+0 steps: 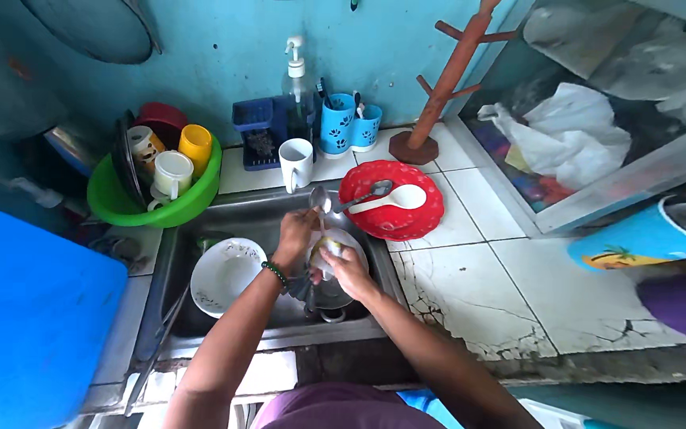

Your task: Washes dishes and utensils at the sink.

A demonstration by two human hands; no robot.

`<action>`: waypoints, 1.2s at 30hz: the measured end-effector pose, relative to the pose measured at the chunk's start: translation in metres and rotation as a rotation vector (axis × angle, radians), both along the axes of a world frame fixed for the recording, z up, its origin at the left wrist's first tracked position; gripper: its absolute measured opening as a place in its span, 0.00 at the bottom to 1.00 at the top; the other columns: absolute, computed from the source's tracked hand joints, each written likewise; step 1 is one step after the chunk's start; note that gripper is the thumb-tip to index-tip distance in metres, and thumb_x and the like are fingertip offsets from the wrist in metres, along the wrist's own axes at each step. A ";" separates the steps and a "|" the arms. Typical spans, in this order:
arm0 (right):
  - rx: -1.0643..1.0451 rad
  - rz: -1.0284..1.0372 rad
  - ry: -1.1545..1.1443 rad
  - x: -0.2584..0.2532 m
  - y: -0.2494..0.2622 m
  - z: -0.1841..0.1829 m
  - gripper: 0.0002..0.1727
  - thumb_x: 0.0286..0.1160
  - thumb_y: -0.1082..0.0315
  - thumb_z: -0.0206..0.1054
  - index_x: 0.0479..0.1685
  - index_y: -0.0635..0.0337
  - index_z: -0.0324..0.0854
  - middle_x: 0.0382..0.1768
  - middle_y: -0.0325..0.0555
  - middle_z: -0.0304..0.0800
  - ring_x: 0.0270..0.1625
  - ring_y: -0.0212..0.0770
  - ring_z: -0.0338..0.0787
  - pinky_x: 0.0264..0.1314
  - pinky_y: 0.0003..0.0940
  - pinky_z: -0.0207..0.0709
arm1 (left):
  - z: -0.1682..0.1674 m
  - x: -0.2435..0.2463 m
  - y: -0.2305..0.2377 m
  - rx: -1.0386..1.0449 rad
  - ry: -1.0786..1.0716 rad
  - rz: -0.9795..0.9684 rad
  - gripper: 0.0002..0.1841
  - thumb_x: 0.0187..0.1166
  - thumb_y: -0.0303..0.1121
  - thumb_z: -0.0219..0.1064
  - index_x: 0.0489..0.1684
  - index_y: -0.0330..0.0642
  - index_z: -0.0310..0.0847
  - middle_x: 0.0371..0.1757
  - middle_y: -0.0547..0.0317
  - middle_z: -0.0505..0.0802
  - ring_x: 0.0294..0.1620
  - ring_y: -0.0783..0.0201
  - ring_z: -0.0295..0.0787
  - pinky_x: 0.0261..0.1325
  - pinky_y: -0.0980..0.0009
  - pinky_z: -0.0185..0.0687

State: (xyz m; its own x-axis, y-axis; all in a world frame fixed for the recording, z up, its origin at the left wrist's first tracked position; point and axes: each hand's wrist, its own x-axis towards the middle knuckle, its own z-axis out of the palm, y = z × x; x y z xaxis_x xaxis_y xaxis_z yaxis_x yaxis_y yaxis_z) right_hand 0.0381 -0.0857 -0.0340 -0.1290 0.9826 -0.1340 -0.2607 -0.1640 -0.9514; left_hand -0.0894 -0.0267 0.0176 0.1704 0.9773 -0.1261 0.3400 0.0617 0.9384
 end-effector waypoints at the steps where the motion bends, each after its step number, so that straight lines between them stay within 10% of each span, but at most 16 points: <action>1: -0.008 0.031 -0.007 0.002 -0.003 -0.003 0.12 0.90 0.74 0.52 0.55 0.74 0.77 0.34 0.46 0.91 0.31 0.38 0.94 0.40 0.36 0.93 | 0.000 -0.002 0.000 -0.004 -0.009 -0.004 0.26 0.93 0.51 0.52 0.46 0.36 0.87 0.38 0.54 0.92 0.37 0.64 0.84 0.46 0.61 0.80; 5: -0.098 -0.194 0.127 0.012 0.009 0.009 0.12 0.92 0.75 0.47 0.58 0.74 0.72 0.33 0.48 0.90 0.31 0.40 0.93 0.40 0.35 0.91 | -0.024 -0.008 0.006 -0.013 0.131 -0.100 0.23 0.96 0.41 0.46 0.62 0.31 0.82 0.55 0.41 0.92 0.52 0.52 0.91 0.60 0.53 0.84; 10: -0.134 -0.422 0.415 0.030 0.057 0.018 0.16 0.98 0.64 0.40 0.64 0.66 0.68 0.42 0.49 0.88 0.40 0.42 0.94 0.49 0.37 0.91 | -0.047 0.001 -0.015 -0.236 0.904 -0.407 0.28 0.83 0.42 0.67 0.72 0.26 0.75 0.72 0.29 0.82 0.75 0.34 0.78 0.75 0.37 0.71; 14: -0.135 -0.143 0.195 0.039 0.063 0.022 0.17 0.97 0.63 0.43 0.67 0.63 0.71 0.38 0.46 0.90 0.30 0.35 0.90 0.36 0.30 0.87 | -0.051 0.006 -0.023 -0.255 0.954 -0.451 0.24 0.86 0.35 0.63 0.72 0.23 0.74 0.73 0.28 0.81 0.76 0.36 0.78 0.76 0.41 0.72; 17: -0.071 0.320 -0.428 0.041 0.060 0.008 0.15 0.92 0.70 0.52 0.68 0.69 0.71 0.35 0.51 0.90 0.23 0.37 0.87 0.29 0.31 0.84 | -0.051 0.004 -0.020 -0.212 0.930 -0.430 0.20 0.87 0.27 0.56 0.73 0.23 0.73 0.73 0.28 0.81 0.75 0.36 0.79 0.76 0.42 0.73; 19: -0.041 0.650 -1.010 0.032 0.057 -0.001 0.19 0.86 0.74 0.61 0.72 0.75 0.74 0.57 0.67 0.85 0.51 0.56 0.89 0.56 0.50 0.82 | -0.046 0.004 -0.019 -0.206 0.957 -0.426 0.19 0.88 0.25 0.54 0.73 0.23 0.73 0.74 0.28 0.80 0.75 0.36 0.79 0.75 0.43 0.74; 21: -0.085 0.771 -1.395 0.014 0.042 -0.013 0.26 0.77 0.76 0.65 0.75 0.76 0.74 0.81 0.75 0.66 0.84 0.71 0.66 0.82 0.69 0.61 | -0.038 0.006 -0.022 -0.207 0.981 -0.411 0.19 0.88 0.25 0.53 0.73 0.23 0.73 0.73 0.28 0.81 0.75 0.36 0.79 0.75 0.44 0.75; 23: -0.092 0.790 -1.487 0.005 0.030 -0.029 0.31 0.78 0.76 0.63 0.84 0.71 0.66 0.89 0.71 0.55 0.92 0.71 0.53 0.89 0.69 0.50 | -0.031 0.006 -0.026 -0.176 0.978 -0.384 0.19 0.89 0.26 0.52 0.72 0.23 0.74 0.72 0.28 0.82 0.76 0.37 0.79 0.77 0.45 0.73; 28: -0.168 0.686 -1.124 0.022 0.053 -0.025 0.24 0.81 0.80 0.57 0.78 0.70 0.72 0.69 0.72 0.79 0.66 0.63 0.84 0.69 0.58 0.75 | -0.024 0.000 -0.032 -0.151 1.004 -0.328 0.18 0.89 0.25 0.52 0.70 0.23 0.76 0.73 0.29 0.80 0.76 0.37 0.78 0.77 0.47 0.74; 32: -0.153 0.235 -0.451 0.029 0.050 -0.016 0.20 0.89 0.73 0.57 0.77 0.69 0.71 0.66 0.62 0.80 0.55 0.45 0.85 0.57 0.41 0.82 | -0.018 -0.013 -0.035 -0.113 0.824 -0.186 0.17 0.90 0.31 0.53 0.59 0.25 0.83 0.62 0.29 0.88 0.68 0.36 0.85 0.72 0.42 0.76; 36: -0.081 -0.010 -0.016 0.001 0.034 -0.019 0.19 0.91 0.74 0.52 0.77 0.66 0.66 0.62 0.55 0.81 0.57 0.42 0.87 0.58 0.39 0.85 | -0.026 -0.013 -0.042 -0.179 0.346 -0.099 0.16 0.92 0.32 0.53 0.55 0.28 0.84 0.33 0.51 0.88 0.29 0.64 0.85 0.40 0.67 0.84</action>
